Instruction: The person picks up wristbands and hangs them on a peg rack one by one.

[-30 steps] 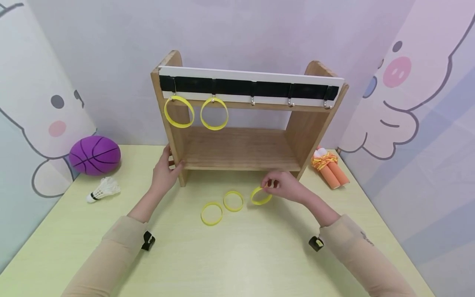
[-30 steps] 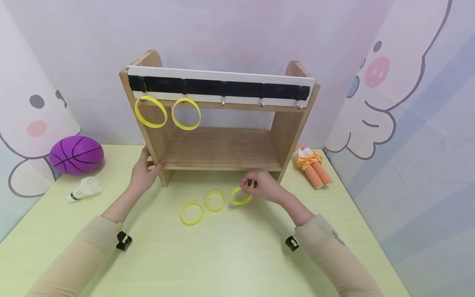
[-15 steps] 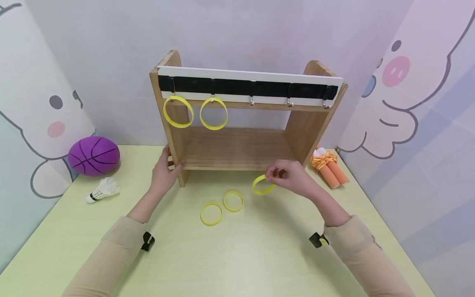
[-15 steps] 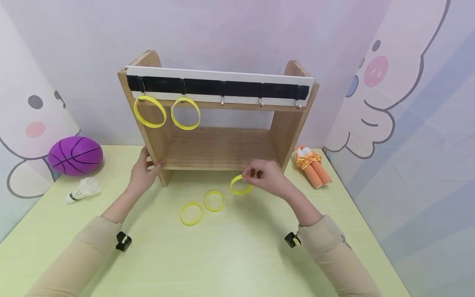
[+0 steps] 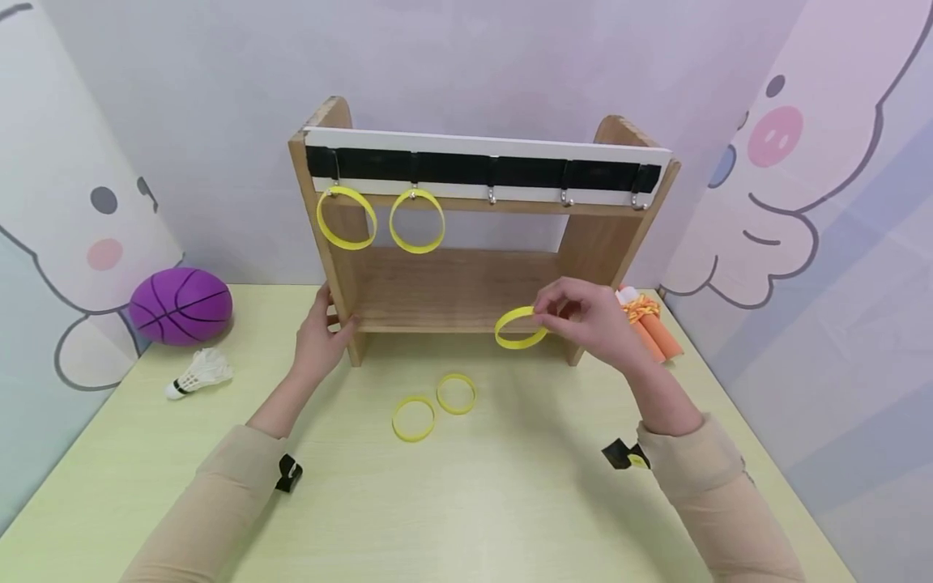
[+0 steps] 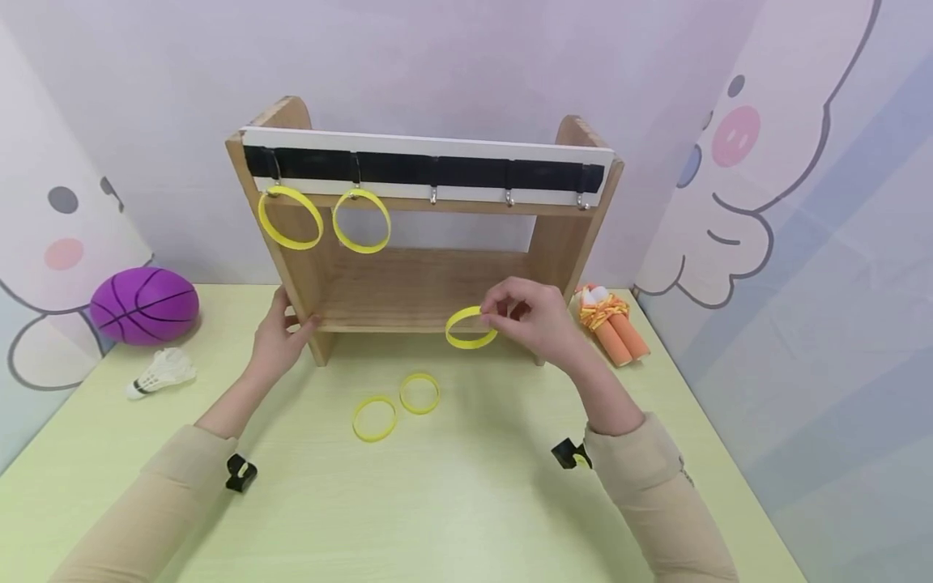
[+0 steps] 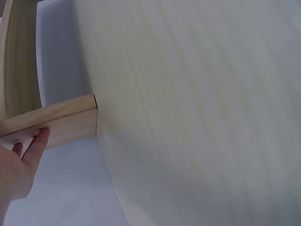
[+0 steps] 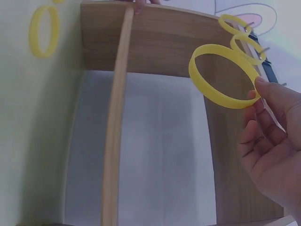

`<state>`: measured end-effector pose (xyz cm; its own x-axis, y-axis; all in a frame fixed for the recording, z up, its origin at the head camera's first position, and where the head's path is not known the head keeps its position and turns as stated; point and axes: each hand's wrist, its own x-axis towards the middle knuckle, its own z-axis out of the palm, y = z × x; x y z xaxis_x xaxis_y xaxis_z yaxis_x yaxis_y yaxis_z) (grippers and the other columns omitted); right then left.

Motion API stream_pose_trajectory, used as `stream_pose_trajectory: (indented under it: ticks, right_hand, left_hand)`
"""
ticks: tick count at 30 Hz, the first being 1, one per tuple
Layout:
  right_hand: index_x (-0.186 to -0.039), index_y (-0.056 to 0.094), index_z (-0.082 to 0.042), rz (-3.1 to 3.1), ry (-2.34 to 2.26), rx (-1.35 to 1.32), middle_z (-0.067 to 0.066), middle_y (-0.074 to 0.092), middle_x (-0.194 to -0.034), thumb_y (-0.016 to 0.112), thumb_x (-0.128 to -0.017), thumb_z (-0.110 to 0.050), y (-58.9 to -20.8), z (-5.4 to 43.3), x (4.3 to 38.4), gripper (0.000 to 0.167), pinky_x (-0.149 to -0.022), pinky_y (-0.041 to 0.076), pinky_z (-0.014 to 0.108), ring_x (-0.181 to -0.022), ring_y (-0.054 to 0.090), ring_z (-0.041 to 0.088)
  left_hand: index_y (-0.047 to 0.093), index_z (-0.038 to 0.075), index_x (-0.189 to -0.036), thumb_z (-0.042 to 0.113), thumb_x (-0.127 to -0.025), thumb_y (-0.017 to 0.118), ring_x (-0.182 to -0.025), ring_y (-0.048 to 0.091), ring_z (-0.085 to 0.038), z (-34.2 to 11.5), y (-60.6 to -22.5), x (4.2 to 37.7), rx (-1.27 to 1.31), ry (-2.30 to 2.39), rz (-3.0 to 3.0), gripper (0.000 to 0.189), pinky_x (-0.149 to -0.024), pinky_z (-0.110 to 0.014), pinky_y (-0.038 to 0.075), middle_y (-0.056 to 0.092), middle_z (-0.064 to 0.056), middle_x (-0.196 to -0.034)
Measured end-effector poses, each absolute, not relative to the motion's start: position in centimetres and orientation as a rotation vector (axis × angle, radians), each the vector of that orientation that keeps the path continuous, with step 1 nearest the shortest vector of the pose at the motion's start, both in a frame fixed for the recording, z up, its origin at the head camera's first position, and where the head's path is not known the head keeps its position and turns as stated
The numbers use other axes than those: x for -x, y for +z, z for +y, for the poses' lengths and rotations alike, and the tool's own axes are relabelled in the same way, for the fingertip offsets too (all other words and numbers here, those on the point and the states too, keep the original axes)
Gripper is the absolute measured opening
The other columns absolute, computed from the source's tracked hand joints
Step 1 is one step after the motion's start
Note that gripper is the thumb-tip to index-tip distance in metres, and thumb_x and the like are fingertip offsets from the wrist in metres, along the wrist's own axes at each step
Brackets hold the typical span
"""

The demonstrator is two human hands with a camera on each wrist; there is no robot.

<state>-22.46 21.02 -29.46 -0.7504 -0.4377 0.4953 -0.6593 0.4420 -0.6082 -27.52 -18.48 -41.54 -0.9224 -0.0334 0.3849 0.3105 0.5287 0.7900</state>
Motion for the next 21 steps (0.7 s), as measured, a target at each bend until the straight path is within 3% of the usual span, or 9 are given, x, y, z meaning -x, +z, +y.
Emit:
stream_pose_trajectory:
  ticks: [8,16,21]
  right_hand:
    - [-0.09,0.066,-0.002,-2.28,1.297,-0.944,0.009,0.065,-0.092,0.073,-0.078,0.003,-27.3,20.4,22.2,0.014,-0.06,0.053,0.017,-0.073,0.058,0.011]
    - [-0.087,0.065,0.005,-2.084,1.5,-0.873,0.006,0.066,-0.088,0.07,-0.078,0.008,-25.3,19.1,22.1,0.011,-0.063,0.053,0.018,-0.074,0.06,0.016]
    - [-0.088,0.065,0.006,-2.02,1.556,-0.818,0.002,0.065,-0.088,0.071,-0.08,0.003,-24.3,18.4,22.0,0.011,-0.063,0.052,0.018,-0.075,0.06,0.017]
  left_hand:
    - [0.018,0.019,-0.151,0.021,-0.093,0.056,-0.108,0.058,-0.04,-18.5,-41.5,27.6,0.234,-1.359,-2.422,0.069,-0.075,-0.051,0.057,0.045,-0.02,-0.133]
    - [0.019,0.017,-0.151,0.019,-0.093,0.056,-0.106,0.059,-0.041,-18.5,-41.4,27.4,0.244,-1.355,-2.412,0.069,-0.074,-0.05,0.057,0.045,-0.021,-0.131]
    - [0.019,0.017,-0.15,0.019,-0.093,0.055,-0.106,0.059,-0.041,-18.5,-41.4,27.4,0.243,-1.351,-2.416,0.068,-0.074,-0.051,0.057,0.045,-0.021,-0.131]
